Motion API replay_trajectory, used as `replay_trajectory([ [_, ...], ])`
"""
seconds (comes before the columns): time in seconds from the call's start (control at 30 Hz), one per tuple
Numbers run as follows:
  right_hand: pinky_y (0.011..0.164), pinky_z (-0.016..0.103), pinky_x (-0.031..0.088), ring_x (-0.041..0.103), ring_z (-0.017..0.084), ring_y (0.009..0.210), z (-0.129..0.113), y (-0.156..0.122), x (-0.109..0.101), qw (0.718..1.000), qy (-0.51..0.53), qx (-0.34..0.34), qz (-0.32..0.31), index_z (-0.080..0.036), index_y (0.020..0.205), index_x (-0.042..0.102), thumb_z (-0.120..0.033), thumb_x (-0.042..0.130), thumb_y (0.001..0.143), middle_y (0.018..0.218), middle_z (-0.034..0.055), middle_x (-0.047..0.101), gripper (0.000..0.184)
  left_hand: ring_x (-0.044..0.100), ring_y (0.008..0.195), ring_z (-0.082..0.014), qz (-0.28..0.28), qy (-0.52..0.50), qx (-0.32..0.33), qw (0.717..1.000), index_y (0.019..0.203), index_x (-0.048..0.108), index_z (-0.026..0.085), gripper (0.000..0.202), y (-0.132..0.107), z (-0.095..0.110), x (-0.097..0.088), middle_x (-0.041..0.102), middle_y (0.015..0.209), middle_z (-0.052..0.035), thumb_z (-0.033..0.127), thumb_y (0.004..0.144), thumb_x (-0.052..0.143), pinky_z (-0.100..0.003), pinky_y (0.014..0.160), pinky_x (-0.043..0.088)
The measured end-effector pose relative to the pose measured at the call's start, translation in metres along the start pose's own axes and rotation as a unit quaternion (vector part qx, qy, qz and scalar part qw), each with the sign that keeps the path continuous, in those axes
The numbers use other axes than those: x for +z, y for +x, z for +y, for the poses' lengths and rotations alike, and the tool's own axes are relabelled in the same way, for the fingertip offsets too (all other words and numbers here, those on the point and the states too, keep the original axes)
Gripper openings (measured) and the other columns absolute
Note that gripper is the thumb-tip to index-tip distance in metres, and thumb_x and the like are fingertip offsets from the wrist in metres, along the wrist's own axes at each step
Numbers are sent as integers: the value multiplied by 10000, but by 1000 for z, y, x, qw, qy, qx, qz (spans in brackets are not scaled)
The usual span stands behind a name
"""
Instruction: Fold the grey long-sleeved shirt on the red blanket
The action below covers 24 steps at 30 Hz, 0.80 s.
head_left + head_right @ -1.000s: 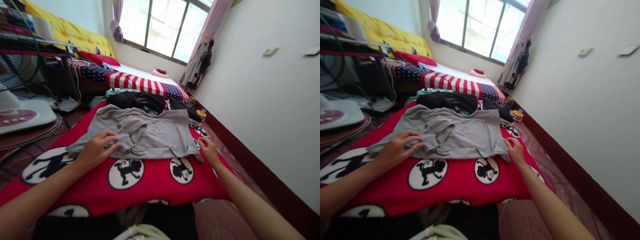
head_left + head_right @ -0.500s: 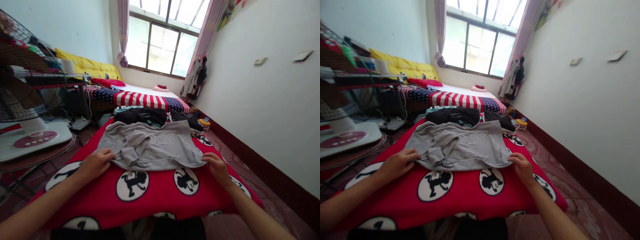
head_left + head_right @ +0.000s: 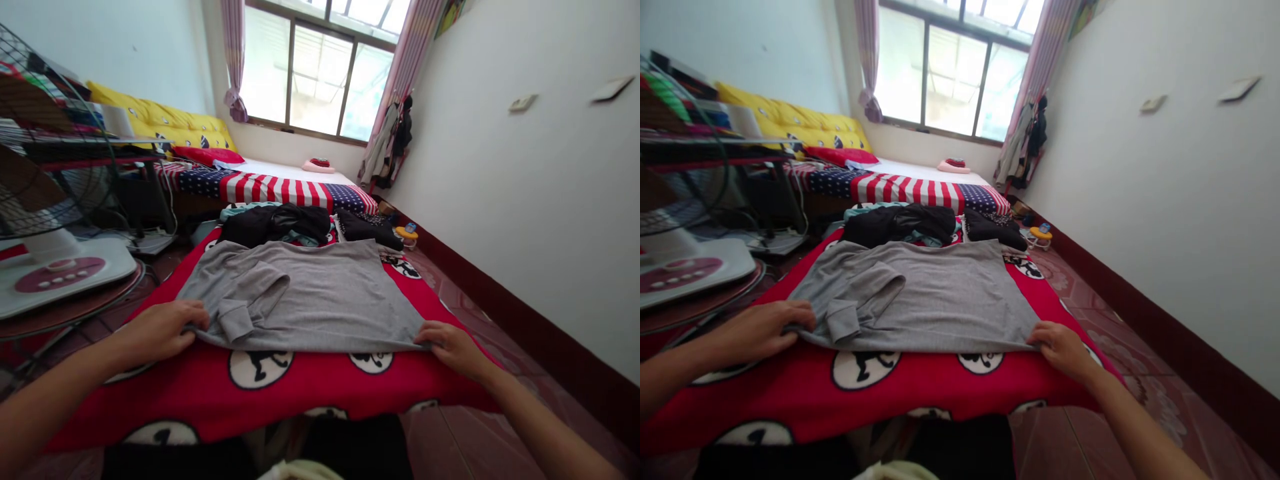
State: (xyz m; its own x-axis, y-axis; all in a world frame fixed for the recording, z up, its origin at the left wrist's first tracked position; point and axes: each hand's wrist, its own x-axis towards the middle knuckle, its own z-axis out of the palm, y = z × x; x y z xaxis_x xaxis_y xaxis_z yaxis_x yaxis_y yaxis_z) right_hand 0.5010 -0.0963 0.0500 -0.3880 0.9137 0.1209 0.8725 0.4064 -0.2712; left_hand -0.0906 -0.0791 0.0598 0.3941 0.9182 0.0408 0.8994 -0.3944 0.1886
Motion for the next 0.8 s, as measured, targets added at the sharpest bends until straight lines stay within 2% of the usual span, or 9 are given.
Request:
replay_trajectory([
  [0.1, 882, 324, 493, 653, 225, 938, -17, 20, -16, 998, 45, 34, -8, -247, 828, 757, -252, 470, 805, 983, 49, 717, 288, 639, 737, -226, -22, -39, 15, 999, 682, 690, 288, 163, 13, 11, -12, 689, 816, -3, 256, 654, 532, -304, 716, 506],
  [0.17, 959, 333, 461, 630, 231, 1045, -33, 44, -17, 996, 62, 26, 53, -242, 950, 747, -366, 458, 877, 1099, 54, 700, 323, 650, 830, -234, 40, -77, 34, 996, 796, 723, 300, 200, 30, 28, -18, 704, 920, -18, 379, 761, 542, -314, 789, 509],
  [0.27, 1040, 344, 408, 564, 217, 1187, -57, 86, 1, 991, 50, -11, 125, -250, 1190, 659, -442, 426, 925, 1271, 62, 627, 401, 622, 1046, -237, 148, -103, 62, 982, 1069, 699, 295, 342, 61, 57, -10, 659, 1172, -47, 464, 854, 493, -331, 938, 472],
  [0.33, 1100, 391, 346, 482, 222, 1288, -65, 109, 22, 993, 11, -32, 115, -255, 1331, 554, -456, 423, 931, 1389, 66, 538, 466, 526, 1228, -262, 166, -77, 45, 982, 1291, 581, 274, 484, 79, 66, 8, 532, 1380, -73, 455, 846, 523, -386, 1041, 405],
  [0.43, 1127, 514, 266, 344, 258, 1391, -60, 131, 57, 994, -75, 54, 63, -253, 1439, 420, -477, 408, 934, 1504, 79, 394, 553, 360, 1371, -339, 139, -34, -58, 988, 1420, 442, 266, 708, 95, 58, 42, 377, 1512, -120, 510, 778, 615, -512, 1088, 320],
  [0.5, 1118, 560, 248, 259, 265, 1430, -50, 138, 74, 981, -120, 143, 47, -248, 1467, 368, -491, 360, 947, 1545, 76, 313, 574, 323, 1395, -335, 117, -36, -113, 986, 1429, 427, 256, 718, 97, 45, 60, 360, 1523, -126, 568, 800, 577, -540, 1112, 263],
  [0.57, 1117, 569, 241, 211, 255, 1446, -43, 141, 83, 971, -145, 186, 50, -249, 1476, 344, -496, 315, 959, 1564, 58, 271, 574, 318, 1401, -315, 120, -48, -130, 983, 1413, 450, 253, 690, 95, 36, 69, 369, 1521, -115, 588, 818, 550, -533, 1130, 229],
  [0.7, 1115, 559, 259, 250, 244, 1432, -36, 141, 87, 971, -132, 182, 77, -259, 1447, 393, -490, 316, 958, 1548, 35, 315, 547, 431, 1332, -293, 201, -138, -112, 963, 1268, 607, 221, 537, 92, 30, 70, 521, 1410, -110, 499, 808, 598, -466, 1114, 302],
  [0.8, 1099, 557, 292, 301, 251, 1410, -30, 141, 87, 974, -109, 170, 106, -261, 1388, 474, -477, 352, 947, 1508, 43, 391, 506, 613, 1132, -237, 297, -279, -130, 904, 1136, 676, 165, 419, 90, 24, 66, 678, 1191, -105, 436, 860, 515, -353, 993, 456],
])
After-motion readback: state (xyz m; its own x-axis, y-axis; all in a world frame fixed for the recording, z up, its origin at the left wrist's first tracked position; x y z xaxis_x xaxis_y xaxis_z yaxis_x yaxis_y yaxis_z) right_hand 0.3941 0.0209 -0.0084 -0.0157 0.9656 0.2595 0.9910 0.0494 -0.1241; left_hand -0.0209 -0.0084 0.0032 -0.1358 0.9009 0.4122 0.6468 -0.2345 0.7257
